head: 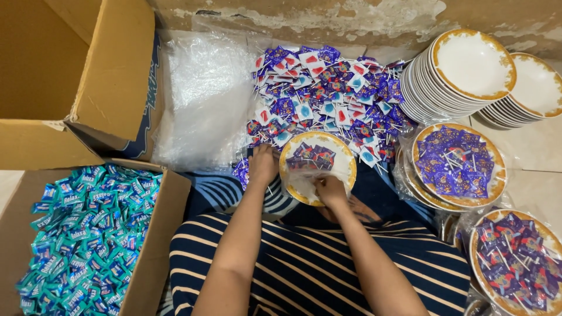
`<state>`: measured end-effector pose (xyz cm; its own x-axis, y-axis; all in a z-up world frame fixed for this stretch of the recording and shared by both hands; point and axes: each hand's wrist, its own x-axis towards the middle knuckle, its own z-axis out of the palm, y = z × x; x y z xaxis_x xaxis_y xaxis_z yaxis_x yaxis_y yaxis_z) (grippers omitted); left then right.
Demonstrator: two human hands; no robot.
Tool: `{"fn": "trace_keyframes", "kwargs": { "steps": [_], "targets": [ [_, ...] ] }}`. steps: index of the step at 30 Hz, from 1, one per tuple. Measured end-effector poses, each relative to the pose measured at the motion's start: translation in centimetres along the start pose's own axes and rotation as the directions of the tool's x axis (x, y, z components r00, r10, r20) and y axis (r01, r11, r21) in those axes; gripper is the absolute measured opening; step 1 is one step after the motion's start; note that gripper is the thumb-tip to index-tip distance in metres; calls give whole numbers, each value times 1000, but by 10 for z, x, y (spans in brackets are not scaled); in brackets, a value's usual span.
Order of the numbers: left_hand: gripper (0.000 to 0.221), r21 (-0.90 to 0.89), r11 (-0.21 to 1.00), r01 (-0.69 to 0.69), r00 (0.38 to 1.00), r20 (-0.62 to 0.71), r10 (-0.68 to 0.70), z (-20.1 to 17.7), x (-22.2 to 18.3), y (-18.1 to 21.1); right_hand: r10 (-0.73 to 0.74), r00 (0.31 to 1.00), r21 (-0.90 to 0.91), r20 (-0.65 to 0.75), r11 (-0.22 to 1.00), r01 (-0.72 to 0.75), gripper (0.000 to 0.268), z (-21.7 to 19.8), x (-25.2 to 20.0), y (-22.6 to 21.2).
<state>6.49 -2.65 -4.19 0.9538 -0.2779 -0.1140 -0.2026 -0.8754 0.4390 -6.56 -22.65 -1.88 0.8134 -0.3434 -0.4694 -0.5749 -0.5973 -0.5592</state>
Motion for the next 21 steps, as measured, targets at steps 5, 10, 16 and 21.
{"fn": "trace_keyframes", "kwargs": {
  "steps": [5, 10, 16, 21],
  "targets": [
    [27, -311, 947, 78, 987, -112, -118, 7, 11, -16, -55, 996, -40, 72, 998, 58, 47, -9, -18, -16],
    [31, -614, 787, 67, 950, -201, -238, -36, -13, -3, -111, 986, -72, 127, 990, 121, 49, -34, -39, -32],
    [39, -733, 677, 64, 998, 42, -49, -60, -51, 18, -127, 985, 198, 120, 975, 102, 35, -72, -66, -42],
    [29, -725, 687, 56, 921, 303, 245, -55, -78, 37, -121, 990, 261, 69, 960, 99, 34, -74, -54, -25]
  ]
}}
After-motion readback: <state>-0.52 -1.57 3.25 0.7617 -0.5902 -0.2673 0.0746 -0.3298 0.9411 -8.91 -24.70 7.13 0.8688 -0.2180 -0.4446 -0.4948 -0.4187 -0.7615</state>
